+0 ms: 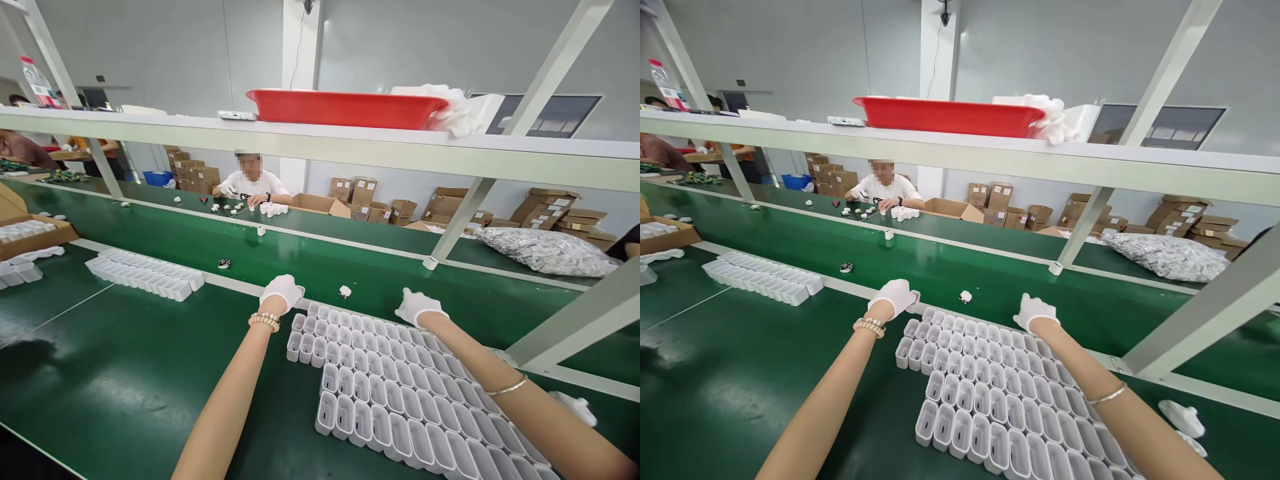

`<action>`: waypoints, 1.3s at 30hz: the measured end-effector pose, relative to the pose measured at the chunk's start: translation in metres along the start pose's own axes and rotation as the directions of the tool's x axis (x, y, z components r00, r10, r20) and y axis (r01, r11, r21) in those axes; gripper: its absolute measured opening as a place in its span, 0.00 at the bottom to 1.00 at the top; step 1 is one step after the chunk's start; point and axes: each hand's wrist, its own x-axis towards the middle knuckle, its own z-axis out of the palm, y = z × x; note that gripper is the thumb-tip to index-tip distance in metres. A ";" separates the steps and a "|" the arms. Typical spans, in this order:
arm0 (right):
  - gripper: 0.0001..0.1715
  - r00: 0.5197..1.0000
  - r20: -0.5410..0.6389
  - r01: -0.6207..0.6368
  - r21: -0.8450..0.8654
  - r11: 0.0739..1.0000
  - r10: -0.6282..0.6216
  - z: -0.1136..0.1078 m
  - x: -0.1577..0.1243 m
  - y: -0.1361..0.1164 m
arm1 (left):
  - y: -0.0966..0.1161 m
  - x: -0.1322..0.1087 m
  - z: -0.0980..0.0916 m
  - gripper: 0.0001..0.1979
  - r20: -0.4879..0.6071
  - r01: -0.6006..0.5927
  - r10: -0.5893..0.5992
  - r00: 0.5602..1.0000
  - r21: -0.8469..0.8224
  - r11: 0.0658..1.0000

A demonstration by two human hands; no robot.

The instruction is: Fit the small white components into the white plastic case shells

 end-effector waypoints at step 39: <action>0.23 0.668 -0.642 0.714 0.412 0.565 -0.376 -0.075 -0.224 -0.029 | 0.063 -0.121 0.020 0.11 0.187 -0.898 0.890 0.415 -0.070 0.433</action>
